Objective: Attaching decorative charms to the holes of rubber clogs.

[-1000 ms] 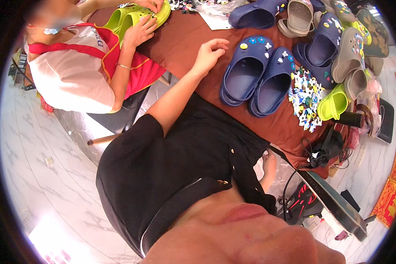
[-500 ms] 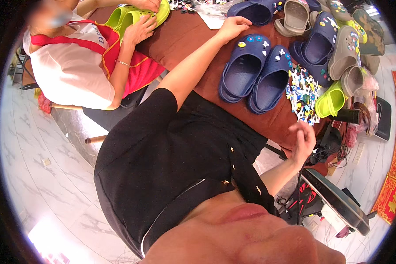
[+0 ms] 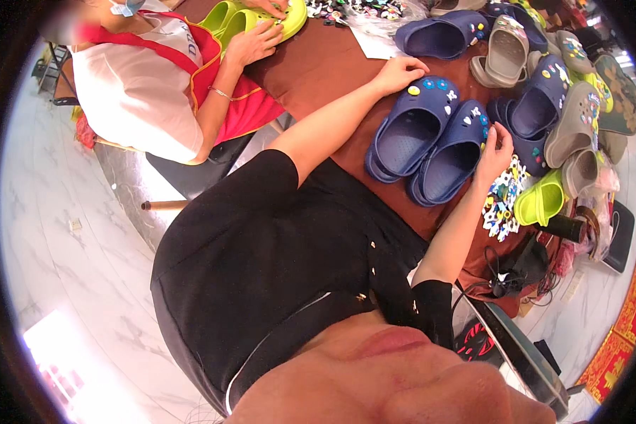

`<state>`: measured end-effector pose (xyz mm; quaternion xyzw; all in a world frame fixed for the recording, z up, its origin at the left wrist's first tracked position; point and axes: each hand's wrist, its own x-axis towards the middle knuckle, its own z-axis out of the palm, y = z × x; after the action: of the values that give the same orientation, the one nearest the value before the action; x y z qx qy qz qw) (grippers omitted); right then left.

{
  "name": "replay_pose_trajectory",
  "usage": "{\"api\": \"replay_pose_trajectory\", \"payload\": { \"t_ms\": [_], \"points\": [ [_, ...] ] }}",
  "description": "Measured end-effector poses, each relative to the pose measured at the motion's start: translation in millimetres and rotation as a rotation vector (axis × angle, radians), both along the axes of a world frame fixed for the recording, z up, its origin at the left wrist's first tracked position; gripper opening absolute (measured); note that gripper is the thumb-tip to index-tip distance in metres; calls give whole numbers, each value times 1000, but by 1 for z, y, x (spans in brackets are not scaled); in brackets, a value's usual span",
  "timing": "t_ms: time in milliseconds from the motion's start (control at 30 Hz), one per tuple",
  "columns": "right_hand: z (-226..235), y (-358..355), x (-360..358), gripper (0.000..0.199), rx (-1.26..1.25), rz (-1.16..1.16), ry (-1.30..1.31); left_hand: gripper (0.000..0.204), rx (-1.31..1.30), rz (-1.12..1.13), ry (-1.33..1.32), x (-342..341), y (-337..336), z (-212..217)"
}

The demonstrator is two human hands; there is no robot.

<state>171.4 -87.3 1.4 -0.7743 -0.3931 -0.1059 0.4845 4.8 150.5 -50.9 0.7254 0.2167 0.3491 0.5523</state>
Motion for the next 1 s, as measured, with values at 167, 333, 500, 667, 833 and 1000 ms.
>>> {"api": "replay_pose_trajectory", "payload": {
  "t_ms": [167, 333, 500, 667, 833, 1000],
  "points": [
    [-26, -8, 0, 21, 257, 150, 291, 21, 55, 15, 58, 0, -1, 0],
    [-23, -8, -5, 21, 267, 191, 358, 21, 113, 46, 75, -1, -2, 4],
    [-23, -5, -7, 22, 306, 210, 369, 21, 129, 40, 101, 0, 1, 3],
    [-22, -5, -7, 24, 292, 220, 341, 21, 179, 50, 113, 0, 0, 2],
    [-23, -7, -7, 26, 279, 215, 360, 21, 168, 45, 123, 1, -1, 2],
    [-23, -7, -6, 27, 258, 201, 361, 22, 185, 45, 107, 1, 0, 0]
  ]
}}
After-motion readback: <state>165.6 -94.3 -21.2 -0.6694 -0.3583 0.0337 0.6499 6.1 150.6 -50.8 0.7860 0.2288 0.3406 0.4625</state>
